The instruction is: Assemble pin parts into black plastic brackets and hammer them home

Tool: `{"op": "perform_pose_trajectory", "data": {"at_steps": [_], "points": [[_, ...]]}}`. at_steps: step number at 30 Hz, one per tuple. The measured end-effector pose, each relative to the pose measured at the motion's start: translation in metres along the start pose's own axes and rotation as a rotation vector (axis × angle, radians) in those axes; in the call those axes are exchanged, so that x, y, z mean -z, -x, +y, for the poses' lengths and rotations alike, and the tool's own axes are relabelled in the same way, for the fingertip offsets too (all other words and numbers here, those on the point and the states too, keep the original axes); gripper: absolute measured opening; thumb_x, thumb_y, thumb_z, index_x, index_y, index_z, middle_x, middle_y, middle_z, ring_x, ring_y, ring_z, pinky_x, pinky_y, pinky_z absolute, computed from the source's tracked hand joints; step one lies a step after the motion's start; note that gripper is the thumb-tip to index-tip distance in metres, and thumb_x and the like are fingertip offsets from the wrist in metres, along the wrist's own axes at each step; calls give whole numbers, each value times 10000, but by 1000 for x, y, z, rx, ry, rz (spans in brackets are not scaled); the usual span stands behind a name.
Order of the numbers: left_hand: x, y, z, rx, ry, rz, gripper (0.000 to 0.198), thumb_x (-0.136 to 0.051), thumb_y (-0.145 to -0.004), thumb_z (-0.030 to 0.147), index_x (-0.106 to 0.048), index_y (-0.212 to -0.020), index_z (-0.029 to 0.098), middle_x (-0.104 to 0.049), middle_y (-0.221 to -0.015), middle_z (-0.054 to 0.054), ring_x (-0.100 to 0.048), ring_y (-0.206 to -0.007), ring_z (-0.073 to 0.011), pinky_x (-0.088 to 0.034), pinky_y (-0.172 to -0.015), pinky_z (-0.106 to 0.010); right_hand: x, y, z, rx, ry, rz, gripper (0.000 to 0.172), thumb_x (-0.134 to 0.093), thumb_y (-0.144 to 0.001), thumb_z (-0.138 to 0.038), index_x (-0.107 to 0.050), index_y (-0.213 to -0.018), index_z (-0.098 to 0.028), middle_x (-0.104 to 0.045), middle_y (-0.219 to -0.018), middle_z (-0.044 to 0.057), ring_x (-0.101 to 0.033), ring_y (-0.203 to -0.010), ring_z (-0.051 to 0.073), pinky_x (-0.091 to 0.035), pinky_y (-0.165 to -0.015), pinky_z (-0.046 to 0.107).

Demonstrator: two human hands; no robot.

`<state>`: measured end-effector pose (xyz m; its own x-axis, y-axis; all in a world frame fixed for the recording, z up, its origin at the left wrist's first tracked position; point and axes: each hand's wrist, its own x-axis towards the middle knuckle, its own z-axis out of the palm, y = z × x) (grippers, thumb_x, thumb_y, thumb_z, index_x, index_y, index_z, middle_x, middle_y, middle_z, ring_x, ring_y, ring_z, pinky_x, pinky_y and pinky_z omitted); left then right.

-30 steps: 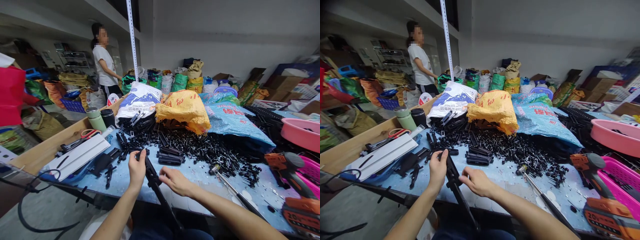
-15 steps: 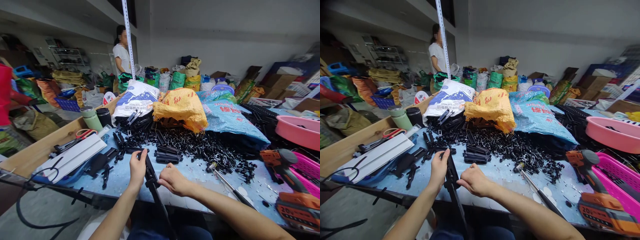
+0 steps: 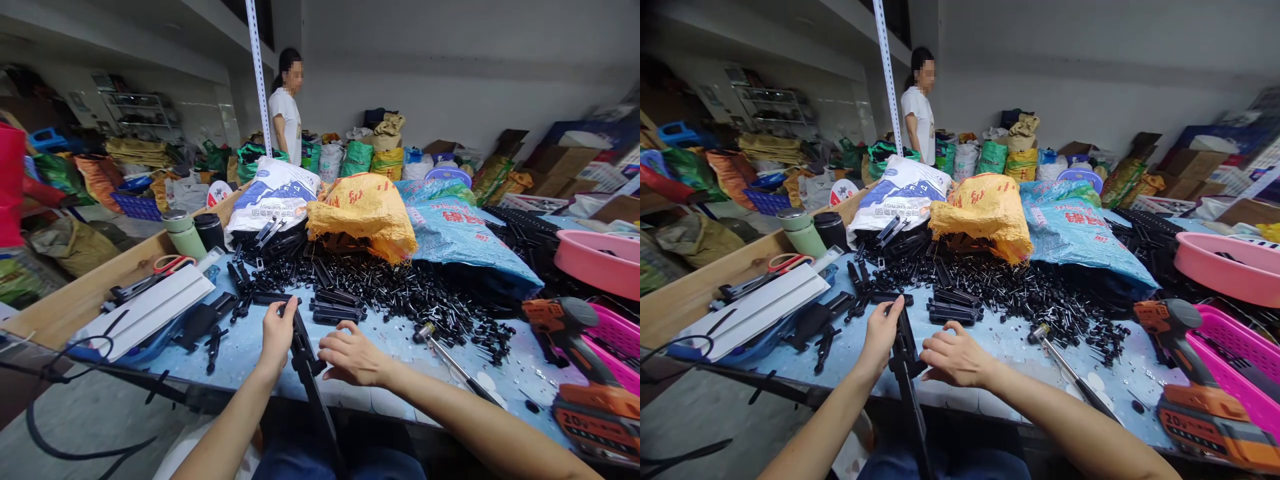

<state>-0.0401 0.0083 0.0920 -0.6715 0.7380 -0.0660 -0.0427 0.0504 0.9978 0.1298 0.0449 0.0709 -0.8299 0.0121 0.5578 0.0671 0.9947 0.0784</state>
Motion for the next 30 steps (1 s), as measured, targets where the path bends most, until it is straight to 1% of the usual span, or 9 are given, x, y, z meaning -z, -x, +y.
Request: {"op": "perform_pose_trajectory", "data": {"at_steps": [4,9,11,15,17,19,21,27,30], "points": [[-7,5,-3,179,6,-178,614,-647,-396,742,-492,-573,175,-388,-442,86,-347,-419,-75,-274,-428,-221,1,3,15,300,192,148,111,-453,-901,-199,-537,-953,-251,-643,-984,2,-517,-994,138,-285,-885,345],[-9,5,-5,195,3,-188,623,-637,-382,759,-470,-544,181,-360,-426,91,-321,-409,-71,-270,-418,-225,4,-3,16,350,100,59,222,-393,-938,-377,-550,-885,-229,-641,-883,16,-527,-860,142,-304,-855,343],[-6,2,-3,108,-3,-98,622,-611,-453,756,-519,-634,168,-423,-475,73,-374,-445,-87,-305,-442,-229,2,-6,8,153,-56,-44,332,-309,-958,-392,-535,-817,-196,-620,-780,33,-507,-746,144,-322,-805,349],[2,9,4,-249,-42,202,525,-566,-632,677,-529,-789,178,-479,-561,50,-440,-489,-111,-355,-469,-236,-9,-14,-12,-640,-683,-216,453,-215,-945,-437,-416,-627,-186,-485,-582,4,-441,-585,127,-364,-647,303],[4,18,6,-414,-46,235,453,-580,-670,614,-514,-801,186,-503,-614,36,-474,-519,-112,-386,-498,-234,-13,-18,-18,-968,-1057,-351,453,-201,-930,-454,-344,-583,-201,-381,-502,-35,-381,-482,105,-354,-547,261],[4,25,8,-492,-58,220,399,-591,-693,561,-508,-809,188,-521,-652,23,-500,-547,-113,-405,-522,-231,-13,-19,-20,-1096,-1228,-440,455,-174,-925,-460,-335,-582,-207,-347,-479,-46,-359,-443,101,-343,-505,248],[3,26,10,-445,-78,214,371,-580,-715,539,-500,-817,192,-496,-603,39,-474,-501,-106,-382,-479,-220,-8,-17,-18,-1015,-1071,-366,456,-182,-929,-473,-405,-645,-194,-442,-553,-14,-426,-518,121,-365,-554,264],[2,9,9,-204,-10,129,422,-549,-704,604,-491,-787,194,-380,-488,86,-348,-407,-83,-266,-374,-197,4,-7,-3,-225,-343,-162,622,-53,-901,-603,-480,-733,-183,-567,-745,75,-450,-710,178,-342,-703,358],[0,13,10,-232,-21,190,403,-539,-718,588,-494,-783,193,-404,-515,74,-371,-432,-88,-302,-403,-204,1,-10,-5,-333,-428,-130,604,-57,-904,-599,-438,-683,-187,-518,-676,43,-423,-671,160,-338,-676,338]]}}
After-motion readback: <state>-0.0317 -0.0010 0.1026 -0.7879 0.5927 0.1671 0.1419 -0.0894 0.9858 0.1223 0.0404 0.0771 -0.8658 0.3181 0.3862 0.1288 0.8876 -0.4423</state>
